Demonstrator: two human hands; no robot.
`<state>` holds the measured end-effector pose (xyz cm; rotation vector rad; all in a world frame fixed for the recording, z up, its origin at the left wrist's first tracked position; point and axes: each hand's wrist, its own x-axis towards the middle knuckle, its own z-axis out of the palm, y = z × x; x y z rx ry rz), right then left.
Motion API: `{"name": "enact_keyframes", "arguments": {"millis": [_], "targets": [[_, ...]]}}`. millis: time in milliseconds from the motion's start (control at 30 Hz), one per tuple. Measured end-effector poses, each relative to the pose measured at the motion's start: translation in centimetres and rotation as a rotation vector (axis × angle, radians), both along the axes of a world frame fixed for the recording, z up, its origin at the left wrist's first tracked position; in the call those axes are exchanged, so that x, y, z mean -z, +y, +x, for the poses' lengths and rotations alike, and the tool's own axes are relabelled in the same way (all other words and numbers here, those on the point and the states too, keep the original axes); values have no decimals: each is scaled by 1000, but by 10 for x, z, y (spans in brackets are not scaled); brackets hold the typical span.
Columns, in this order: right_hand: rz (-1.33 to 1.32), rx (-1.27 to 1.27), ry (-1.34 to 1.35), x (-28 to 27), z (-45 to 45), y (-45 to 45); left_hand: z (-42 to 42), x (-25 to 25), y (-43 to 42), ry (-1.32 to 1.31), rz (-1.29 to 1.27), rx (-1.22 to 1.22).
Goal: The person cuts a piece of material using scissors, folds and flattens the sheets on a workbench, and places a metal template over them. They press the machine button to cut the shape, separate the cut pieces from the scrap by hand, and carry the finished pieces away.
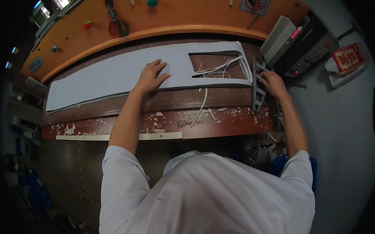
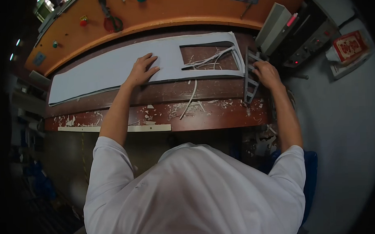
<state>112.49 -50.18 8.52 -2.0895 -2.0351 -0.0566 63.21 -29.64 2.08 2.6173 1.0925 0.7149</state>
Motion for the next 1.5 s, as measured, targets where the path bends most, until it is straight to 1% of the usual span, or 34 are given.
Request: {"name": "enact_keyframes", "arguments": {"millis": [33, 100, 167, 267, 300, 367, 400, 433, 500, 567, 667, 733, 800, 867, 967, 1067, 1100, 1167, 1200, 1233, 1267, 1300, 1333, 1367, 1433, 1500], "targets": [[32, 19, 8, -13, -1, -7, -6, 0, 2, -24, -22, 24], [71, 91, 110, -35, 3, -14, -13, 2, 4, -67, -67, 85], [183, 159, 175, -56, -1, -21, -14, 2, 1, -41, -28, 70], [276, 357, 379, -98, -56, -21, -12, 2, -2, -55, 0, 53], [271, 381, 541, -99, -77, -16, -11, 1, -4, -68, 5, 49], [263, 434, 867, -98, -111, -6, -11, 2, -5, -67, 0, 18], [240, 411, 1001, -88, -120, 3, -11, 5, -5, -67, 2, -14], [241, 359, 1056, -77, -130, 12, -9, 6, -4, -69, 4, -49], [219, 385, 1107, -68, -165, 26, -1, 8, 1, 4, -19, -126], [266, 372, 1185, -60, -194, 34, 8, 4, 0, 50, -89, -204], [354, 409, 1299, -52, -223, 28, 29, -31, -14, 71, -237, -298], [421, 461, 1371, -45, -231, 16, 40, -32, -18, 44, -249, -315], [454, 485, 1445, -22, -216, -1, 46, -27, -20, 19, -237, -315], [490, 513, 1488, -16, -208, -23, 53, -19, -22, 0, -193, -303], [504, 579, 1477, -3, -177, -56, 57, -22, -23, 32, -207, -326], [554, 650, 1422, -1, -144, -73, 68, -32, -26, 63, -283, -342], [570, 680, 1404, 1, -128, -77, 70, -31, -27, 27, -252, -358], [571, 702, 1473, 6, -101, -83, 76, -25, -33, -44, -191, -381], [575, 721, 1506, 4, -95, -85, 78, -34, -40, -37, -201, -397], [577, 741, 1539, 3, -86, -88, 78, -32, -40, -133, -219, -361], [526, 677, 1592, 10, -70, -92, 77, -25, -38, -226, -241, -324], [553, 681, 1638, 11, -66, -92, 76, -22, -37, -318, -266, -287], [560, 644, 1724, 17, -53, -91, 77, -29, -44, -423, -227, -276], [562, 603, 1811, 26, -40, -87, 77, -37, -51, -577, -386, -176], [519, 562, 1908, 40, -18, -76, 74, -79, -77, -878, -708, 14], [471, 521, 2004, 47, -6, -63, 70, -104, -109, -1035, -791, 114]]}}
